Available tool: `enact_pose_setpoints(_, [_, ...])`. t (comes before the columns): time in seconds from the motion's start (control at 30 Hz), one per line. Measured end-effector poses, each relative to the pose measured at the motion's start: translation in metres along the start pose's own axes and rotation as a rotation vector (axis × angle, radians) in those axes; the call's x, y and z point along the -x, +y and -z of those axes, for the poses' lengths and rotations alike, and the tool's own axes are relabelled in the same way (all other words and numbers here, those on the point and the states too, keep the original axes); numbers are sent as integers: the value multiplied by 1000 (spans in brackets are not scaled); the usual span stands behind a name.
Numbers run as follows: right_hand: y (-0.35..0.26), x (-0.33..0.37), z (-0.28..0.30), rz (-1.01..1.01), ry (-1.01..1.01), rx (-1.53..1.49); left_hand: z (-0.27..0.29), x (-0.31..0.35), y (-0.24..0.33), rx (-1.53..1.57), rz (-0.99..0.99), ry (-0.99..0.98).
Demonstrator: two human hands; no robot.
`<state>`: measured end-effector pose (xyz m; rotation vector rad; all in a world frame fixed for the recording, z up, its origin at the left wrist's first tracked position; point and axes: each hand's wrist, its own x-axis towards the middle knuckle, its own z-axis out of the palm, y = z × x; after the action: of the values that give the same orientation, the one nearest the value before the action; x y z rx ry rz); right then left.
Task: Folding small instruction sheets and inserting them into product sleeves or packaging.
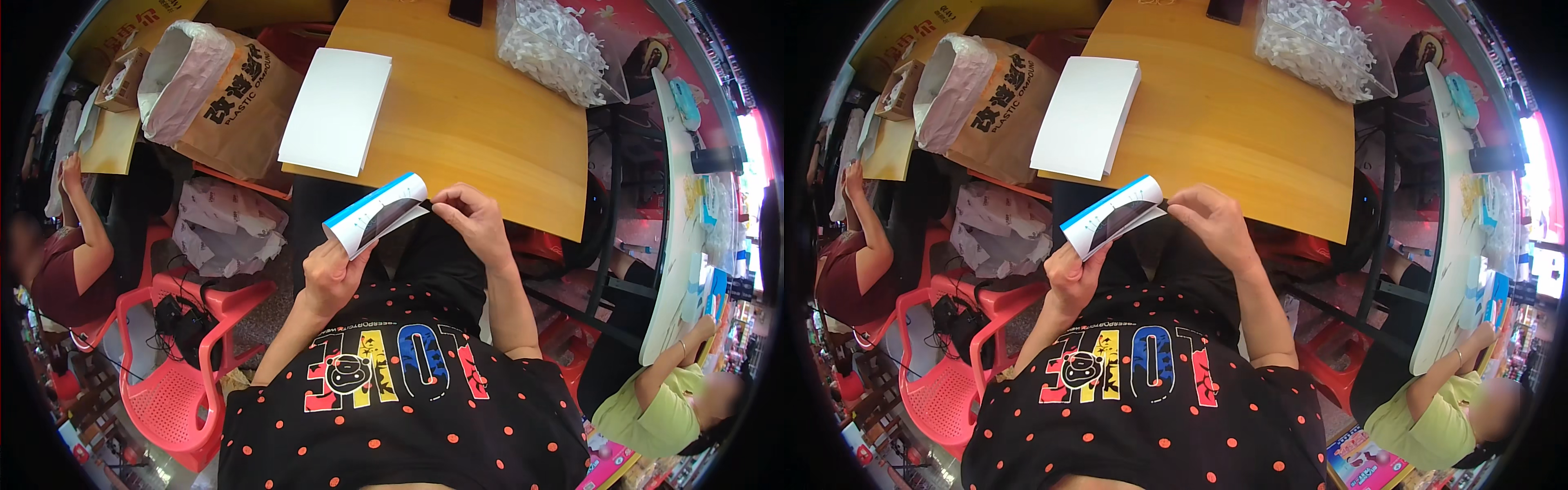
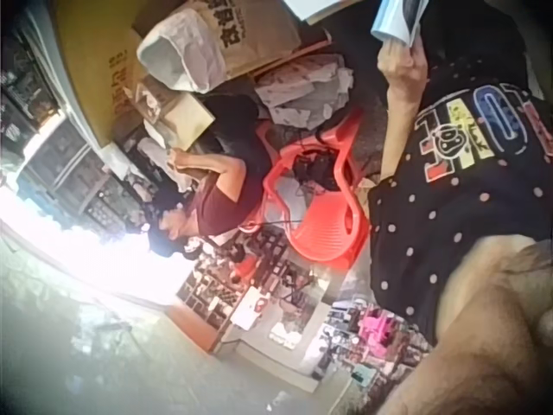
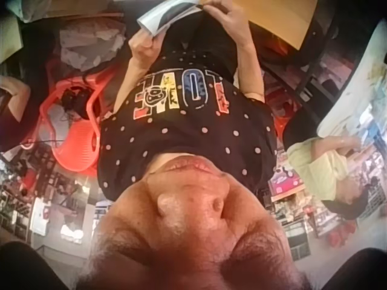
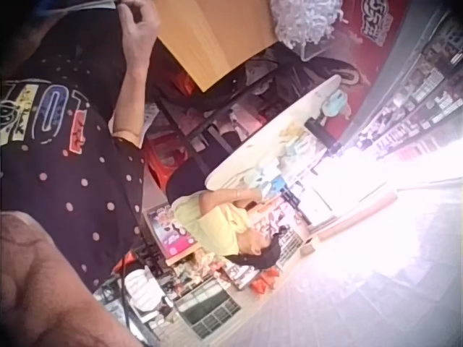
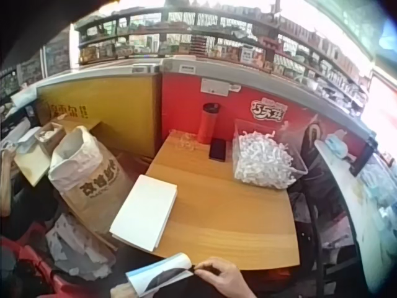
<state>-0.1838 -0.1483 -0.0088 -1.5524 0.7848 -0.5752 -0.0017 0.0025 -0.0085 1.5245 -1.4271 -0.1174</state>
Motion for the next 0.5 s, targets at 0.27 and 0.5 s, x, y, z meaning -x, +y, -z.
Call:
enact_pose_setpoints(0.27, [-9,-9,7,-167,-219,27,1,0,-5,-39,-94,-62])
enact_pose_setpoints(0.5, [-6,-9,3,-189,-241,13,1,7,-8,-59,-51,-111])
